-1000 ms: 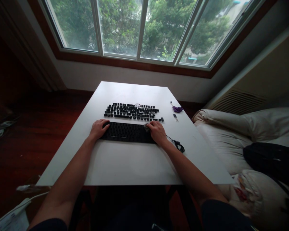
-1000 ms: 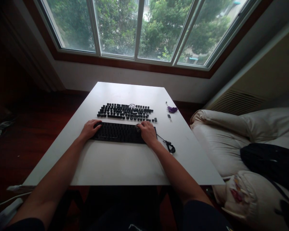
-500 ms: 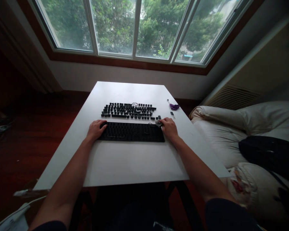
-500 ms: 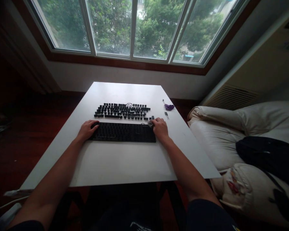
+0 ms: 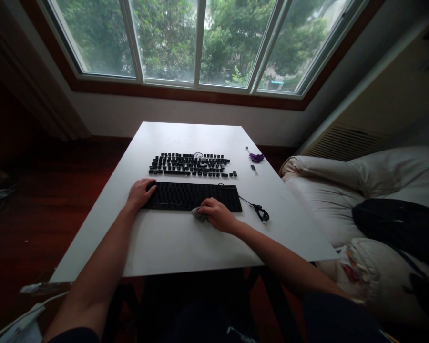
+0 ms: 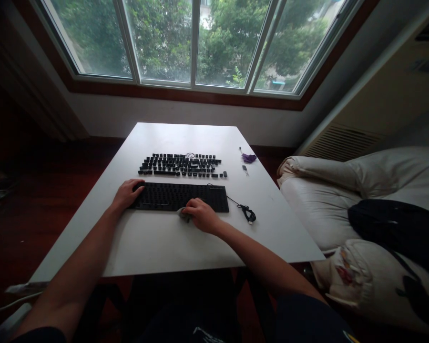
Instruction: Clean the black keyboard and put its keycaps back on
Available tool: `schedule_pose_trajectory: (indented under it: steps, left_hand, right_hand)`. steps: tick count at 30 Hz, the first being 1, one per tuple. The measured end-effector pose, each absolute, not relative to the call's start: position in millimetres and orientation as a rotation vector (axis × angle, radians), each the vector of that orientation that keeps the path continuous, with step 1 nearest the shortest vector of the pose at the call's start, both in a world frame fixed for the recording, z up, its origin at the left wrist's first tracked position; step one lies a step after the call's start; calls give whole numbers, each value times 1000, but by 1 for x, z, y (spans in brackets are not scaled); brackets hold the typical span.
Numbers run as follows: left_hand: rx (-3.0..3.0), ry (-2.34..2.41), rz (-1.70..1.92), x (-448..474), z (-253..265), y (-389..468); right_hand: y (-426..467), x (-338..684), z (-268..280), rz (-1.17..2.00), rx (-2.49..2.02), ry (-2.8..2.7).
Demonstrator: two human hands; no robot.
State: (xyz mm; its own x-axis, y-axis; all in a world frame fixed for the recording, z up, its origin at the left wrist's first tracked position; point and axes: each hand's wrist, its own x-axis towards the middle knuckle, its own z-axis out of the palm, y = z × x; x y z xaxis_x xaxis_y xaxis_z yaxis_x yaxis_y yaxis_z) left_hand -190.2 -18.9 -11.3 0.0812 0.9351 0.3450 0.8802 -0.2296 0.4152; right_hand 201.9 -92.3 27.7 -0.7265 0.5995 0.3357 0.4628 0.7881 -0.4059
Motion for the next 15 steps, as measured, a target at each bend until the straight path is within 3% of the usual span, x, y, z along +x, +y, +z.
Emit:
schedule_pose_trajectory:
  steps: [4, 10, 15]
  left_hand:
    - [2256, 1888, 840, -191, -14, -17]
    - [2267, 1891, 850, -192, -14, -17]
    - [2254, 1899, 849, -192, -15, -17]
  right_hand:
    - [-85, 202, 32, 545, -576, -2455]
    - [-28, 253, 38, 165, -1139, -1945]
    - [-31, 270, 24, -90, -1427, -2133]
